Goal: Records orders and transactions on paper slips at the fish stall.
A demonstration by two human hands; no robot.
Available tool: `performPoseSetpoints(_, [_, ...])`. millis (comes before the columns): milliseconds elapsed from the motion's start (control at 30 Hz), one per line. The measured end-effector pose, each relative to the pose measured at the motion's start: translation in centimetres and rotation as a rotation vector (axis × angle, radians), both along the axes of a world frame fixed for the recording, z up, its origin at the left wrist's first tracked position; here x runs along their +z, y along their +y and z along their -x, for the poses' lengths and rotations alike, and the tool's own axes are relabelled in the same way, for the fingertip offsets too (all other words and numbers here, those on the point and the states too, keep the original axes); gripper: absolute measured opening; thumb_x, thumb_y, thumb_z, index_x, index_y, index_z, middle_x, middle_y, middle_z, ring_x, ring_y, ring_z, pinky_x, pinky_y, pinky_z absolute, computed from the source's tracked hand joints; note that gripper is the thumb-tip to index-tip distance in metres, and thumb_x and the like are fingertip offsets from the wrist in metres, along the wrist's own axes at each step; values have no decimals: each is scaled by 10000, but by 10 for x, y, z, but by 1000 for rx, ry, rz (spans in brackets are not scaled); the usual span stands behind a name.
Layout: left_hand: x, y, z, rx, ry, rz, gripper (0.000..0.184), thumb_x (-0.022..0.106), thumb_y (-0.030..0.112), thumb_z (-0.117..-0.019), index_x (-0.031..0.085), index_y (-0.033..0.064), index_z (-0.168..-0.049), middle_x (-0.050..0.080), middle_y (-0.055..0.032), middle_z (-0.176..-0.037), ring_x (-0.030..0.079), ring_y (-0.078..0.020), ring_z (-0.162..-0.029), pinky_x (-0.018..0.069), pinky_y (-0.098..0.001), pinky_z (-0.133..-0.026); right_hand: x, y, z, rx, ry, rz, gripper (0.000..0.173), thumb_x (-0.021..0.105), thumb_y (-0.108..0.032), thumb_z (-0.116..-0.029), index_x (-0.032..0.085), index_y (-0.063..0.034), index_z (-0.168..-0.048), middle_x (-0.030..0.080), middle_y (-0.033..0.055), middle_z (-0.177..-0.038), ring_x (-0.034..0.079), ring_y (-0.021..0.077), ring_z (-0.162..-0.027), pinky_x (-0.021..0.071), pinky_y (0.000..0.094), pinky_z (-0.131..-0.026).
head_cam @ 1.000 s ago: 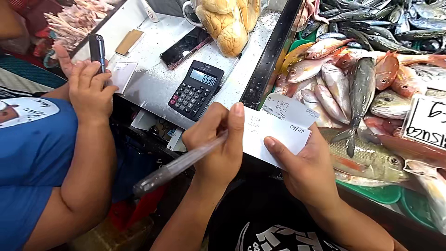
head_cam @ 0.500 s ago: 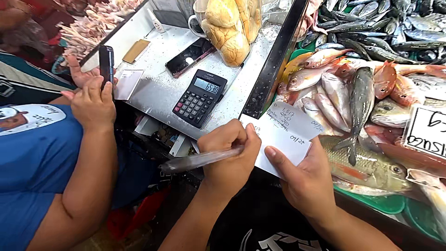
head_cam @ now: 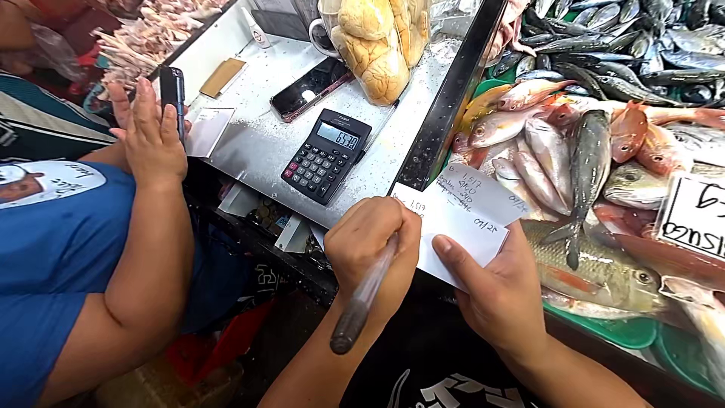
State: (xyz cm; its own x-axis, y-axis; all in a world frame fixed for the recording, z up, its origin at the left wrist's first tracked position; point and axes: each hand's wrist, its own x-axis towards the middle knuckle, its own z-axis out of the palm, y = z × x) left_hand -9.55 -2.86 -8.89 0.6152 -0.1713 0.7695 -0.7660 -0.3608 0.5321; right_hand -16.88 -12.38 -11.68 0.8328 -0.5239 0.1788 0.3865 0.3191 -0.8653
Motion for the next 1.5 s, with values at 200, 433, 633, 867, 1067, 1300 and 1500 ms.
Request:
performPoseSetpoints(200, [7,14,-6,-125,218,246,262,610,152,-987,562,196,-734,530,133,-642,519,66,-562,450,-95,-513,1,-4,2,-10,-13,-30,482,632,119,-850,438,-2,-1274,706,2,-1059,727,70,-935,625,241,-850])
performPoseSetpoints(433, [18,90,-65,165,238,-177,546,369,455,-1099,683,45,-921,672,2,-771,659,-77,-709,566,-283,-697,5,-25,2,8,53,-130,465,621,135,-822,453,-51,-1214,730,-21,-1005,741,80,-890,645,264,-800])
performPoseSetpoints(633, [-5,125,-120,3,503,-598,736,911,250,-733,453,-34,-1233,474,-253,-1455,532,-359,-1310,470,-530,-1027,12,-29,-4,22,71,-126,453,574,137,-820,456,-57,-1212,734,-29,-988,744,75,-863,645,253,-775])
performPoseSetpoints(867, [-18,115,-106,168,540,-464,817,911,317,-739,463,-90,-1288,469,-307,-1448,545,-440,-1243,477,-579,-962,13,-28,-12,-22,91,-122,464,570,138,-816,445,-56,-1219,733,-25,-978,745,79,-843,649,253,-750])
performPoseSetpoints(1067, [-46,139,-106,175,197,-367,396,630,349,-948,580,-41,-996,688,-214,-1132,632,-345,-1140,484,-483,-968,16,-28,-17,-48,69,-88,454,570,144,-819,450,-69,-1201,736,-37,-982,743,70,-857,644,248,-773])
performPoseSetpoints(1300, [-52,147,-114,56,309,-373,756,815,516,-772,494,-75,-1117,533,-291,-1420,502,-416,-1354,423,-550,-1076,16,-25,-22,-50,90,-96,474,572,134,-819,441,-59,-1232,730,-21,-996,745,81,-859,646,253,-770])
performPoseSetpoints(1500, [-55,129,-116,66,377,-370,892,947,419,-563,449,-55,-1132,417,-300,-1489,480,-393,-1351,428,-516,-1063,15,-24,-26,-21,73,-124,460,570,133,-834,447,-52,-1236,734,3,-1004,749,101,-865,649,272,-769])
